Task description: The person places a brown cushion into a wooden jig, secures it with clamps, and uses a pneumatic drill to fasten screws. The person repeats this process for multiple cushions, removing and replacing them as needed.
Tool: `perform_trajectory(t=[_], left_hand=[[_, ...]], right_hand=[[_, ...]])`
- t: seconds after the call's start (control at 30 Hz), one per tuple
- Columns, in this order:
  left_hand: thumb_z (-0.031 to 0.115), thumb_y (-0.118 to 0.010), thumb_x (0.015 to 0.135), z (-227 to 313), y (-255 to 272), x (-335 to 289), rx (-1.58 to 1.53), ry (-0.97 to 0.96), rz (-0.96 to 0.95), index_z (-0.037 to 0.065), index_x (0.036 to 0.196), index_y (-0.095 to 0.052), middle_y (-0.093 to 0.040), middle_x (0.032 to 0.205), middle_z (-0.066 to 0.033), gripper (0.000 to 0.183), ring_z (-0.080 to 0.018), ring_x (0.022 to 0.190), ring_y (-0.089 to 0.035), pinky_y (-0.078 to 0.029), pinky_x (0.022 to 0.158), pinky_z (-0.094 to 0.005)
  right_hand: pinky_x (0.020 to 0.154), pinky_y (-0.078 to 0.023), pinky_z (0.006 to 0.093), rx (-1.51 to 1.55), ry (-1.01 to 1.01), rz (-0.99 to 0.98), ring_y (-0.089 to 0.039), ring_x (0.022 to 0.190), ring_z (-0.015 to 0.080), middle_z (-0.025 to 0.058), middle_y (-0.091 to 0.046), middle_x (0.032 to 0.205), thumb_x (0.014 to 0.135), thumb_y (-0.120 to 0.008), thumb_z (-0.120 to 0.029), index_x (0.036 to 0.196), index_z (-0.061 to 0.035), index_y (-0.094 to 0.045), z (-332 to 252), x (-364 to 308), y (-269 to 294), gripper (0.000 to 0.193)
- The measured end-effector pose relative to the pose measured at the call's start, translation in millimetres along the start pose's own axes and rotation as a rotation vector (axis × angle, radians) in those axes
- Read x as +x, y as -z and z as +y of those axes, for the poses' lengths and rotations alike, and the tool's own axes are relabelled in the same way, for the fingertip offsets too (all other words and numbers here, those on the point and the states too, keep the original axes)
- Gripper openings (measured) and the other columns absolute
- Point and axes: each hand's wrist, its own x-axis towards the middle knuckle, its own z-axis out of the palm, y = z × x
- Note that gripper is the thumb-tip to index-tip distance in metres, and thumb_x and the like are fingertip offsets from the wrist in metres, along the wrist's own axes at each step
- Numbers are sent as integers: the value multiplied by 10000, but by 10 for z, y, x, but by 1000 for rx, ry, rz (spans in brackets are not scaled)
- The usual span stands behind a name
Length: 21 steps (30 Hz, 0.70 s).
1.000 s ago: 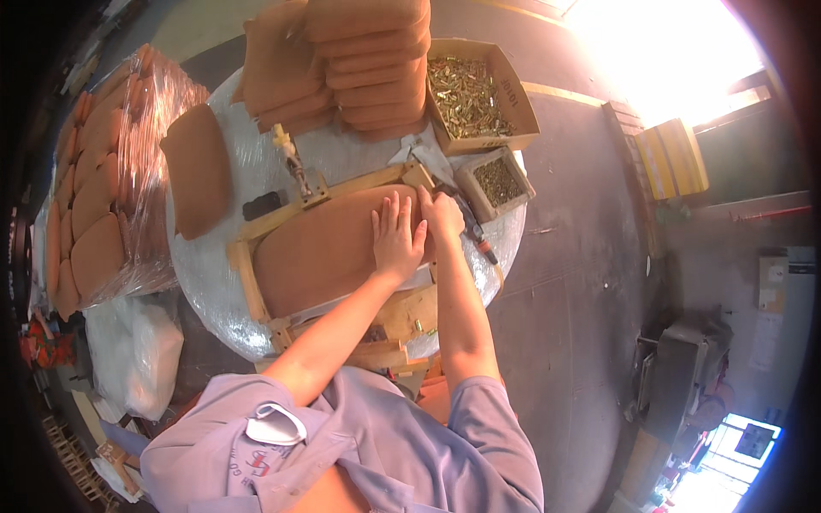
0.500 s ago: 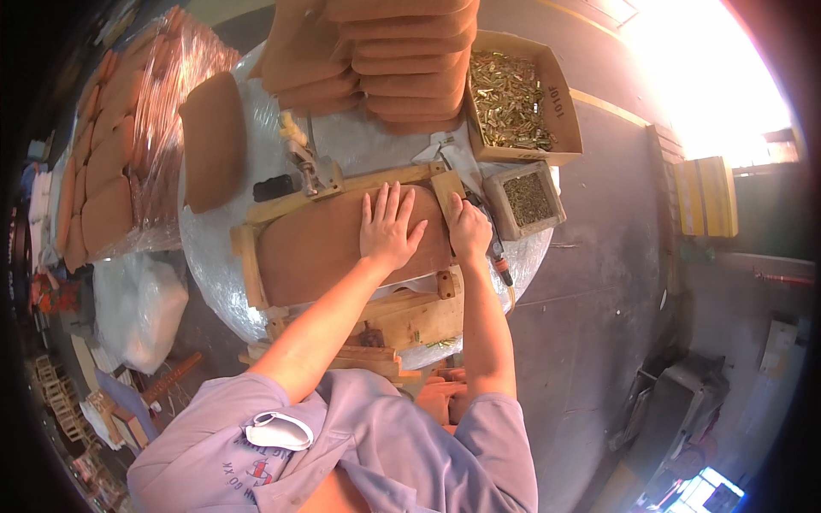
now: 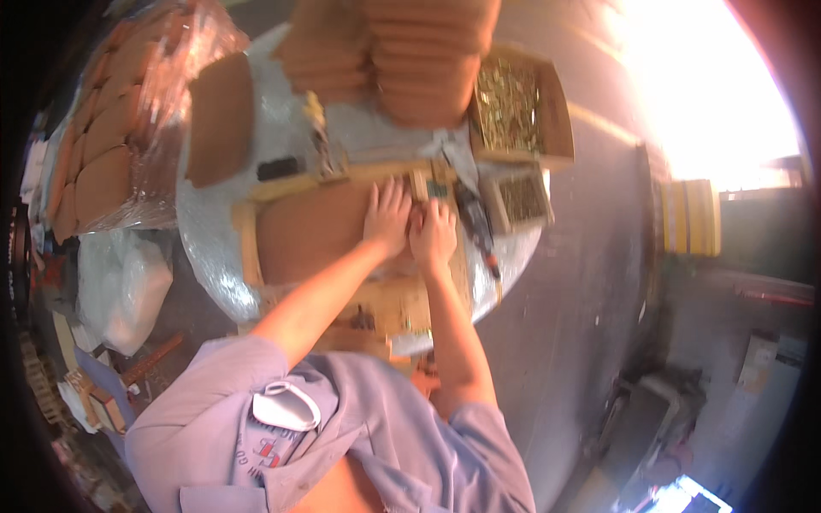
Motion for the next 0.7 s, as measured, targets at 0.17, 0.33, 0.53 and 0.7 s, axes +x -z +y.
perform_trajectory(t=[0.17, 0.33, 0.53, 0.7], left_hand=[[297, -669, 999, -1023, 352, -975, -580, 75, 209, -6, 1498, -538, -450, 1638, -235, 599, -415, 1550, -379, -273, 1267, -646], [278, -717, 974, -1936, 185, -1878, -441, 638, 512, -38, 1399, -615, -502, 1573, -286, 539, -486, 1484, -452, -373, 1218, -580], [334, -702, 1051, -1808, 667, -1842, -1396, 487, 66, 60, 1268, -717, -780, 1145, -152, 349, -276, 1089, -763, -575, 957, -403], [372, -658, 1049, -2554, 373, -1220, -549, 396, 572, 57, 1347, -682, -658, 1426, -212, 435, -372, 1326, -615, -487, 1101, -512]], right_hand=[[1012, -518, 519, 67, 31, 2, -631, 1186, 419, 164, -677, 1272, 976, -730, -244, 1281, -99, -649, 88, 126, -4, 347], [1204, -402, 520, 47, 60, 64, -488, 1481, 407, 190, -549, 1571, 1039, -679, -399, 1534, -60, -507, -116, 111, -254, 624], [1307, -265, 532, -13, 2, -37, -330, 1608, 405, 215, -411, 1700, 1046, -619, -563, 1659, -53, -368, 22, 72, -419, 836], [1319, -228, 532, -32, -51, -56, -287, 1629, 398, 216, -381, 1719, 1043, -597, -598, 1673, -53, -354, 79, 151, -489, 868]])
